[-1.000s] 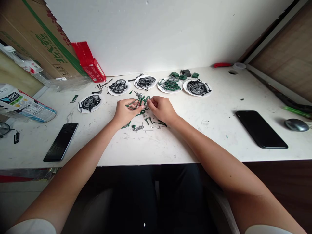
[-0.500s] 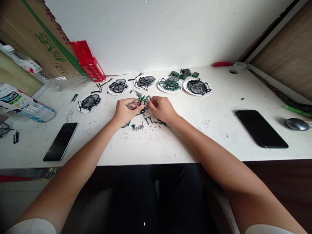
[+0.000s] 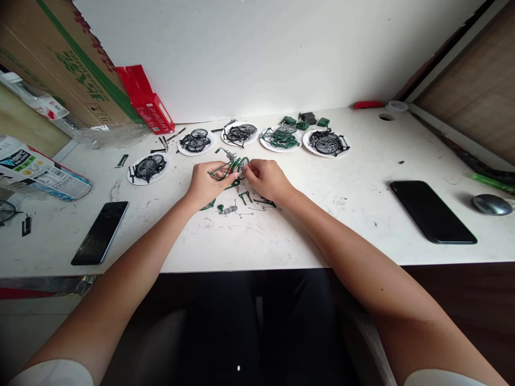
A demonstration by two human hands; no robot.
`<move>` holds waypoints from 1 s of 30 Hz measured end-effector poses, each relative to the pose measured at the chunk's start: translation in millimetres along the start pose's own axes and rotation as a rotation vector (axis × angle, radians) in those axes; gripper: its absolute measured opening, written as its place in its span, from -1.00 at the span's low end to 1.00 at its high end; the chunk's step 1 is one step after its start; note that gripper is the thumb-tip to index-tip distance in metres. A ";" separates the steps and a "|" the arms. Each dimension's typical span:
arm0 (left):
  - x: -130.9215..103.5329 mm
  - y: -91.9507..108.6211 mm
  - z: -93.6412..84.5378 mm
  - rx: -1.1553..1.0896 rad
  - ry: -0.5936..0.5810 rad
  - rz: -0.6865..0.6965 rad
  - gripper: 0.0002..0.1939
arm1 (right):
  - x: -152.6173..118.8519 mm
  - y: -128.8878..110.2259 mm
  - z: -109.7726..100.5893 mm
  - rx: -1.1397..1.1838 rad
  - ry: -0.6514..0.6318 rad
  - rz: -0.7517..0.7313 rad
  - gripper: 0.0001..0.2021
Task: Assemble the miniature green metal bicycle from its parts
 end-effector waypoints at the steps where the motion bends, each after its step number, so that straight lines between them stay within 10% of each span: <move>1: 0.0 0.2 -0.1 0.002 0.000 -0.001 -0.76 | 0.0 -0.1 0.0 0.000 0.000 -0.001 -0.61; 30: 0.3 3.8 -2.1 0.014 -0.019 -0.041 -0.70 | -0.3 -3.4 0.6 -0.027 -0.042 -0.028 -0.66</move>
Point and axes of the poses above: each hand's wrist, its own x-axis towards the middle knuckle, its own z-axis out of the palm, y = z × x, the point moved 7 cm from there along x, towards the middle knuckle, and after that the axes turned 6 degrees about x, right-handed, at the moved point
